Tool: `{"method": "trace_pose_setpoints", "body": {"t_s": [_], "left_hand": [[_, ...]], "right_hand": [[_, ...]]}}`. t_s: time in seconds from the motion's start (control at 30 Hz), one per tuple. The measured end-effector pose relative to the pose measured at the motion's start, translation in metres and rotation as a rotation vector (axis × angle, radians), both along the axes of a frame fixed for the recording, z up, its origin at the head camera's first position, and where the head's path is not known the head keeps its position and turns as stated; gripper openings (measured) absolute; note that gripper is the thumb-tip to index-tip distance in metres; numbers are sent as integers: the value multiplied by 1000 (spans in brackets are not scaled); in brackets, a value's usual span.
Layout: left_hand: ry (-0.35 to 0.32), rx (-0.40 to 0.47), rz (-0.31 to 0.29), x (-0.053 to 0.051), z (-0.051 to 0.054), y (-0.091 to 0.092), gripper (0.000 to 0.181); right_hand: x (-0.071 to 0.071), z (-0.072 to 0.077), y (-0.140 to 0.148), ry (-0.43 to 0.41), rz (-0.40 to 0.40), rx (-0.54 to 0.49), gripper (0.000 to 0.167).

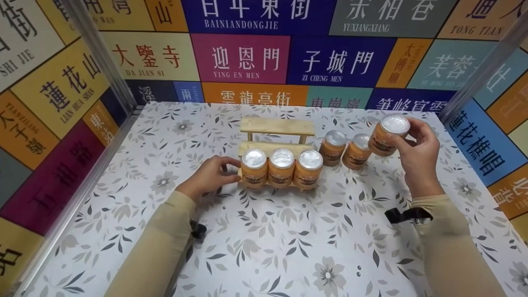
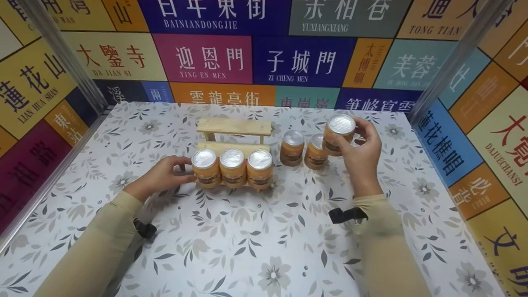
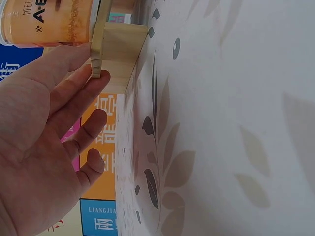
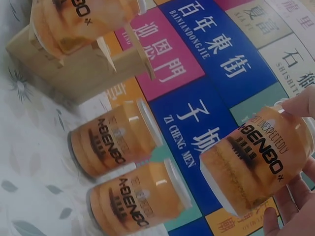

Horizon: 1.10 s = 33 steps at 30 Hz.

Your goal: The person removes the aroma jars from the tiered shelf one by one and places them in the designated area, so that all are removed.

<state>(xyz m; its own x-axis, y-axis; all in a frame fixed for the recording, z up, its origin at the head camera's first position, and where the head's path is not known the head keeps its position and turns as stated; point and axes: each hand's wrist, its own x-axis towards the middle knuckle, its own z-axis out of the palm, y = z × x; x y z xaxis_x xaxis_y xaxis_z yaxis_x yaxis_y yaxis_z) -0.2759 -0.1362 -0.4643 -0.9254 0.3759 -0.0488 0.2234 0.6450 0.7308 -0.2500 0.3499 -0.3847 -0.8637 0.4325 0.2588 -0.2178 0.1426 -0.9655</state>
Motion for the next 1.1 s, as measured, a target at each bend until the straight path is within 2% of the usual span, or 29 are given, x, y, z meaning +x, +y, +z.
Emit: {"method": "trace_pose_setpoints", "body": {"t_s": [0.4, 0.73, 0.93, 1.1], "left_hand": [[-32, 10, 10, 3, -4, -1, 40], [-12, 22, -3, 0, 2, -1, 39], [-8, 34, -5, 1, 1, -3, 39], [-3, 27, -11, 1, 0, -2, 39]], "right_hand": [[-3, -14, 19, -40, -70, -45, 46], [-10, -26, 32, -114, -117, -18, 48], [-12, -37, 37, -211, -96, 11, 46], [-14, -45, 42, -311, -85, 75, 48]]}}
